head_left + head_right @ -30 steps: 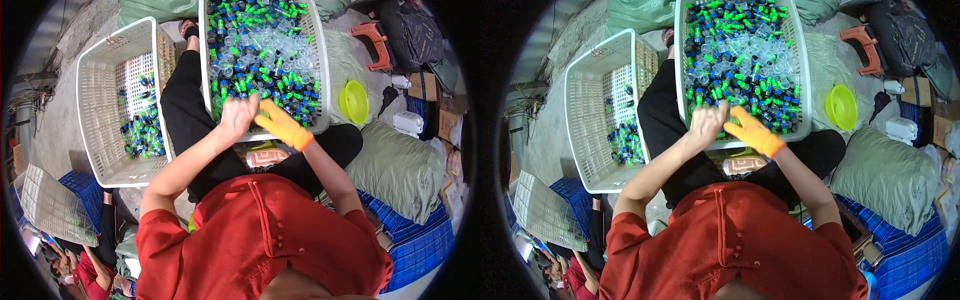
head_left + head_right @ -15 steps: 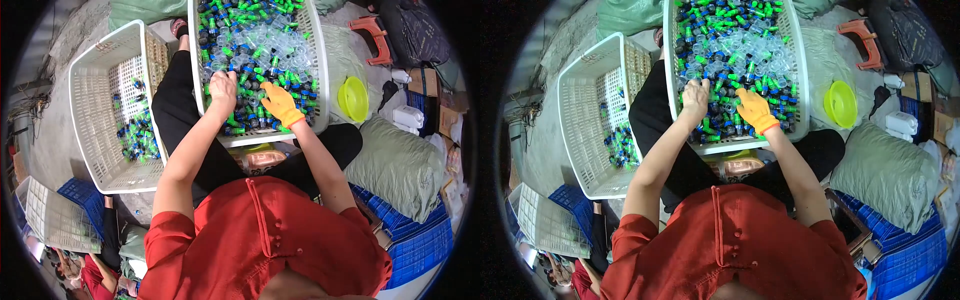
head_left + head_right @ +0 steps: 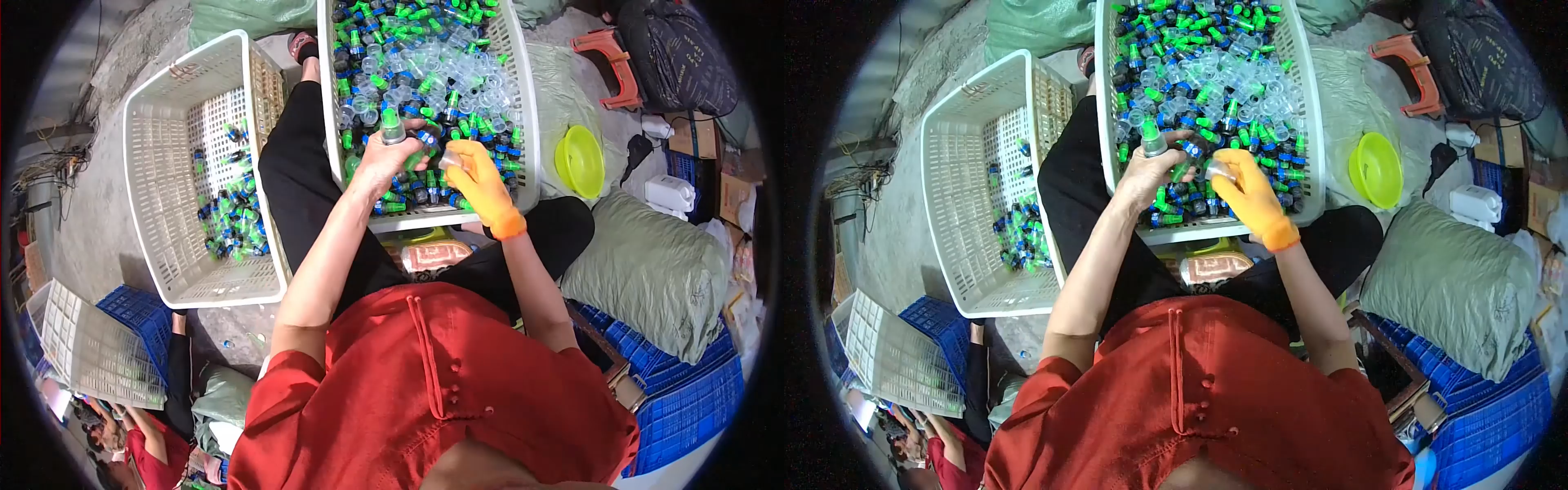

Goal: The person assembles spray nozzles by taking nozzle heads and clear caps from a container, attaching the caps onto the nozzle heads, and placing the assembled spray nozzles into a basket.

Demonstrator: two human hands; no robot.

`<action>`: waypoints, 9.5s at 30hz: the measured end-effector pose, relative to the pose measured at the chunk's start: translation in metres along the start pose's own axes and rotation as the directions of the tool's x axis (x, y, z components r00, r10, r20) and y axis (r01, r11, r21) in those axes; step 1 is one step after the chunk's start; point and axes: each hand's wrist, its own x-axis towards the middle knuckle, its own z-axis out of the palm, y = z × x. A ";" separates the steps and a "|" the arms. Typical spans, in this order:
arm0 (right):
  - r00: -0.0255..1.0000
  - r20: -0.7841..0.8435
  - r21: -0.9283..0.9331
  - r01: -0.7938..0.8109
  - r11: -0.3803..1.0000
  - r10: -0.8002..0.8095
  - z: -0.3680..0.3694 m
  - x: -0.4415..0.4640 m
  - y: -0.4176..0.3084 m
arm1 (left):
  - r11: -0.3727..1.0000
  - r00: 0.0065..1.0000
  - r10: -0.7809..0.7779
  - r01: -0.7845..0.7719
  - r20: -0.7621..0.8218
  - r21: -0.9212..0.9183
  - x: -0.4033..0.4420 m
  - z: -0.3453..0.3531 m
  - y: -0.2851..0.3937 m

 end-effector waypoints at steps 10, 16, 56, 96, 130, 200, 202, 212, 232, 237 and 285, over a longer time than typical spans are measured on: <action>0.967 -0.047 -0.308 0.226 0.924 -0.252 -0.004 -0.018 -0.043 | 0.978 0.992 0.085 -0.101 0.095 0.181 -0.026 0.014 -0.006; 0.931 0.026 -0.608 0.304 0.734 -0.365 0.010 -0.043 -0.064 | 0.975 1.000 -0.006 0.010 0.017 -0.221 -0.029 0.020 0.007; 0.975 0.217 0.109 0.019 0.994 -0.043 0.007 -0.043 -0.059 | 0.605 0.699 0.715 -0.617 -0.003 0.503 -0.082 0.051 0.009; 0.980 0.034 -0.800 0.146 0.582 -0.198 -0.093 0.116 0.068 | 0.701 0.971 0.148 0.031 0.188 -0.713 -0.089 -0.011 0.038; 0.873 0.273 0.469 -0.487 0.737 0.403 0.002 -0.051 -0.041 | 0.711 0.834 0.542 -0.389 -0.104 0.586 -0.061 0.056 -0.051; 0.784 0.557 0.047 -0.359 0.932 0.274 0.042 -0.050 -0.112 | 0.342 0.404 0.913 -0.682 -0.057 0.646 -0.154 0.026 0.002; 0.878 0.462 -0.031 -0.128 0.991 0.128 0.063 -0.053 -0.119 | 0.375 0.459 0.887 -0.648 -0.052 0.663 -0.152 0.021 0.007; 0.927 0.375 -0.109 0.060 0.992 -0.015 0.106 -0.066 -0.138 | 0.488 0.503 0.853 -0.671 -0.142 0.557 -0.173 0.002 0.018; 0.876 0.450 -0.305 -0.031 0.952 0.172 0.059 -0.014 -0.081 | 0.985 0.421 0.172 -0.049 -0.891 0.167 -0.216 -0.274 -0.097; 0.901 0.319 -0.346 -0.178 0.921 0.294 -0.010 0.000 -0.048 | 0.182 0.346 0.605 -0.937 -0.717 -0.298 -0.345 -0.282 -0.056; 0.865 -0.219 -0.220 -0.494 0.841 0.451 -0.248 -0.005 0.058 | -0.392 -0.378 0.438 -0.897 -0.816 0.205 -0.610 -0.387 -0.180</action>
